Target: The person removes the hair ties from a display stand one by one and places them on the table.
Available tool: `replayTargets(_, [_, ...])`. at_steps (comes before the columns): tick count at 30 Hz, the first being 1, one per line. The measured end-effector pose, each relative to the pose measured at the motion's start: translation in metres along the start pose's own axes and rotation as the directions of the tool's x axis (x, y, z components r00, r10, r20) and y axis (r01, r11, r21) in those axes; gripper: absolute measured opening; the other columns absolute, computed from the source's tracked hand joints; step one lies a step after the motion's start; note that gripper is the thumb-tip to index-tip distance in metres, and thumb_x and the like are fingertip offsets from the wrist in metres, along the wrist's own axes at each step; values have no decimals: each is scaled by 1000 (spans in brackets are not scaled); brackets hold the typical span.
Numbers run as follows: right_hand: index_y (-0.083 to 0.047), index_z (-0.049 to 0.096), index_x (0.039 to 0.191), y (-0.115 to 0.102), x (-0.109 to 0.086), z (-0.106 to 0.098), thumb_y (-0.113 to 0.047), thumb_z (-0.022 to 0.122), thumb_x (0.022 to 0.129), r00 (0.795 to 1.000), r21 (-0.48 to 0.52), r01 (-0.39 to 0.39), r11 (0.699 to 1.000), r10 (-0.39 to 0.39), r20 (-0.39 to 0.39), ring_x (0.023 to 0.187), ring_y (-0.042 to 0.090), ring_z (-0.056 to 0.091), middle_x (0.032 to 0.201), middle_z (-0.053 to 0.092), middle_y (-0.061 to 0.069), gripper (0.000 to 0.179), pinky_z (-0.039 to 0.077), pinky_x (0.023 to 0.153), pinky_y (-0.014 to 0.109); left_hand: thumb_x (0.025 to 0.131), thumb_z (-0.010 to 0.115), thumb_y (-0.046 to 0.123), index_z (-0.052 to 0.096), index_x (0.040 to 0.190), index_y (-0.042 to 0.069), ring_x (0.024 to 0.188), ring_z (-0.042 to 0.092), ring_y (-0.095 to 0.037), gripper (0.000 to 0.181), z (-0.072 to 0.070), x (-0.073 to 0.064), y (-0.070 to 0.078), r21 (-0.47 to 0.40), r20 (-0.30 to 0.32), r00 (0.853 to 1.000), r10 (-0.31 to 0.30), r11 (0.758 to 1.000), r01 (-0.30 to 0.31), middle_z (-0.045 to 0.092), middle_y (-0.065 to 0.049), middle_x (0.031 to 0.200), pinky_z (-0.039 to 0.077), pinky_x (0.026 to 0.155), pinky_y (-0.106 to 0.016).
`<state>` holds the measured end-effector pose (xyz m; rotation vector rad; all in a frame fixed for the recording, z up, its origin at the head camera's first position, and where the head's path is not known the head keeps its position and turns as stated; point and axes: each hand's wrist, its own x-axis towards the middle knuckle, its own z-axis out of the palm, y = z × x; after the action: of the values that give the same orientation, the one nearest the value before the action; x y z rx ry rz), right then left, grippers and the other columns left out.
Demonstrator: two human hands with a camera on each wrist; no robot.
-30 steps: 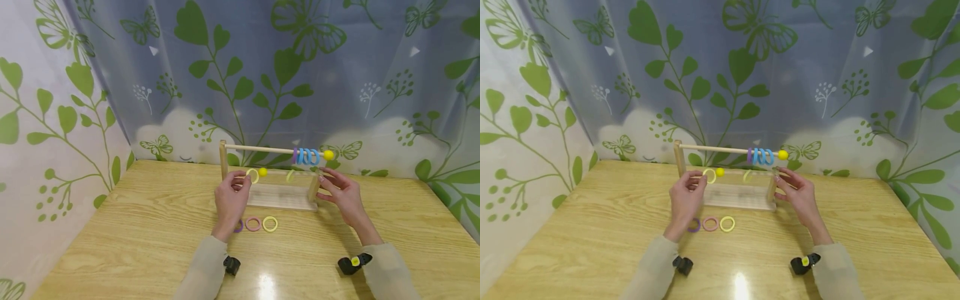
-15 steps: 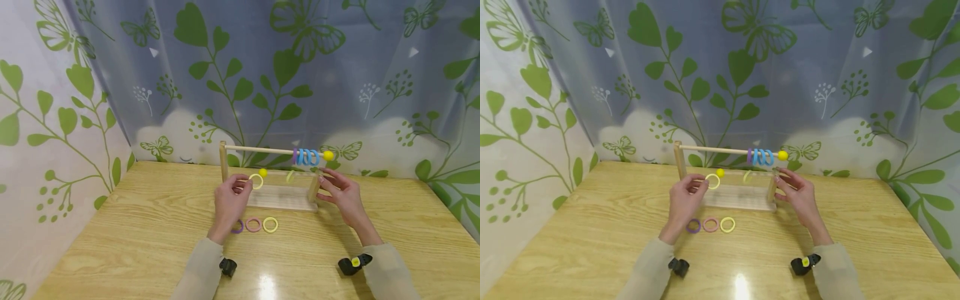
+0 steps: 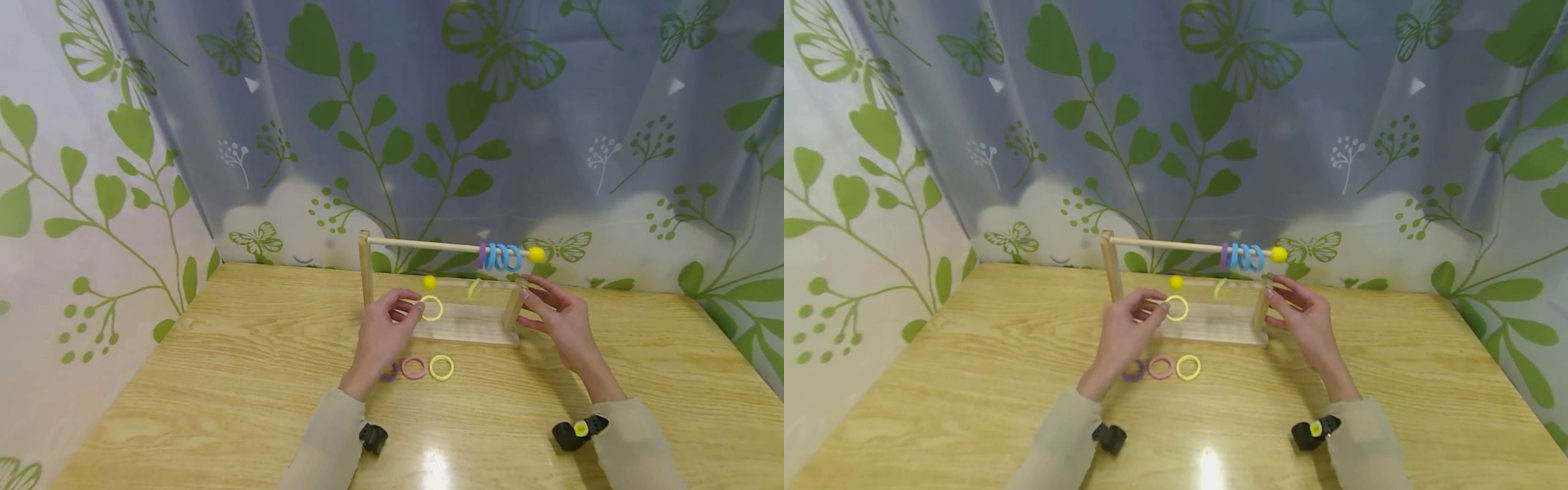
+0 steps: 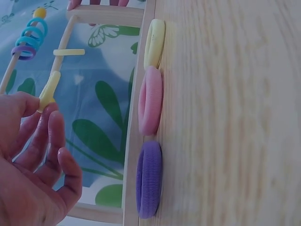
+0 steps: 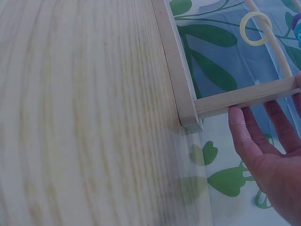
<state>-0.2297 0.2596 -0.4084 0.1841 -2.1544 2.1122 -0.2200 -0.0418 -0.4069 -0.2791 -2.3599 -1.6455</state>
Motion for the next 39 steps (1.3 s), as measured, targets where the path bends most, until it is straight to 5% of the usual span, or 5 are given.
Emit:
replayTargets(18, [-8,58,143,-1,-1,1,-21,67,100,1000,-4,-6,1000,6,-12,96,2,72,110,72,-16,45,63,75,28,96,71,19,76,107,12,84,70,-16,14,7,-4,0,-22,86,994,60,998,-59,77,-6,94,56,74,-23])
replayTargets(39, [-2,53,146,-2,0,2,-22,68,100,1000,-4,-15,1000,15,-14,96,2,72,110,72,-16,52,63,75,28,97,70,22,76,107,16,76,65,-9,13,19,-8,5,0,215,977,-7,1000,7,77,-4,96,54,69,-22])
